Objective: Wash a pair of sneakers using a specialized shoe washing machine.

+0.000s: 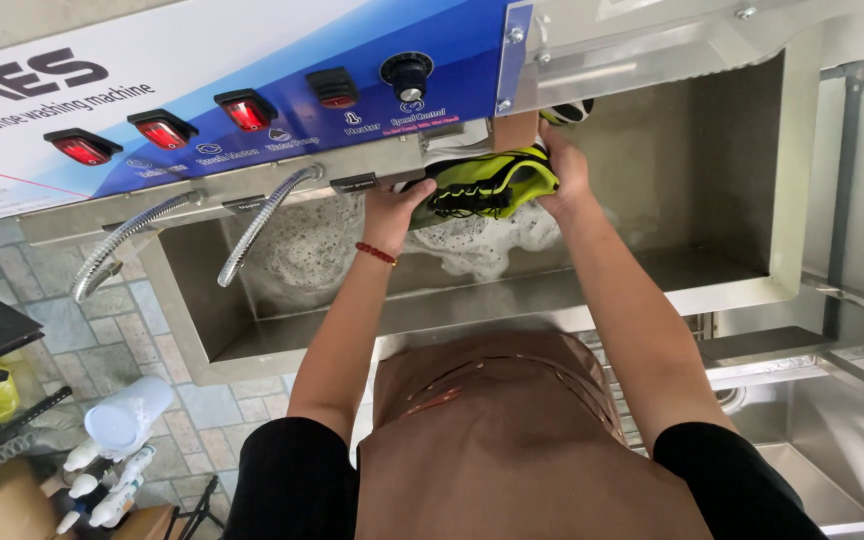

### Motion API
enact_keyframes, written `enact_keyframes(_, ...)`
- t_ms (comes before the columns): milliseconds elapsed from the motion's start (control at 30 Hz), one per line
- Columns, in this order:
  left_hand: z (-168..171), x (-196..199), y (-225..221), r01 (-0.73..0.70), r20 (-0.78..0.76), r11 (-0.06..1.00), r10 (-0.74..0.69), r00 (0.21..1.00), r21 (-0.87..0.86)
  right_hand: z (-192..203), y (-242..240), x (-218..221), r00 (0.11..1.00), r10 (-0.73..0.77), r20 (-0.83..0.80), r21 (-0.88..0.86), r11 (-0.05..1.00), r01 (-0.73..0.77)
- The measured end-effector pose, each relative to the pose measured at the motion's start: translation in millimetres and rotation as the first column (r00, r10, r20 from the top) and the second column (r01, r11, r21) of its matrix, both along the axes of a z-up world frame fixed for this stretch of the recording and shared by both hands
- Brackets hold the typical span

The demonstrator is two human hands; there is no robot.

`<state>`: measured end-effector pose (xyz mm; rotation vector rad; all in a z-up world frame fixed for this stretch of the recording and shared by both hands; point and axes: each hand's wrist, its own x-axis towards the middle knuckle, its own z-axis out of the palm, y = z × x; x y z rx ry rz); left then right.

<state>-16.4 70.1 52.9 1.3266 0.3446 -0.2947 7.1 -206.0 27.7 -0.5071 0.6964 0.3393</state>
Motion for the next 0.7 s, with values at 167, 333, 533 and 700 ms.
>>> enact_keyframes(167,1,4,-6,-0.012,-0.057,1.000,0.011,0.998,-0.024,-10,-12,-1,1.000,-0.006,-0.014,-0.057,0.998,0.005)
enact_keyframes(333,-18,6,-11,-0.024,-0.029,1.000,0.024,0.999,0.013,-18,-18,3,1.000,-0.024,0.003,-0.129,0.991,0.024)
enact_keyframes(533,-23,7,-18,-0.043,-0.136,0.999,0.039,0.990,-0.029,2,-19,6,0.999,-0.015,0.032,-0.112,0.994,0.019)
enact_keyframes(700,-27,3,-29,-0.005,-0.060,1.000,0.004,0.998,-0.007,9,-32,6,1.000,-0.018,0.017,-0.144,0.989,0.020)
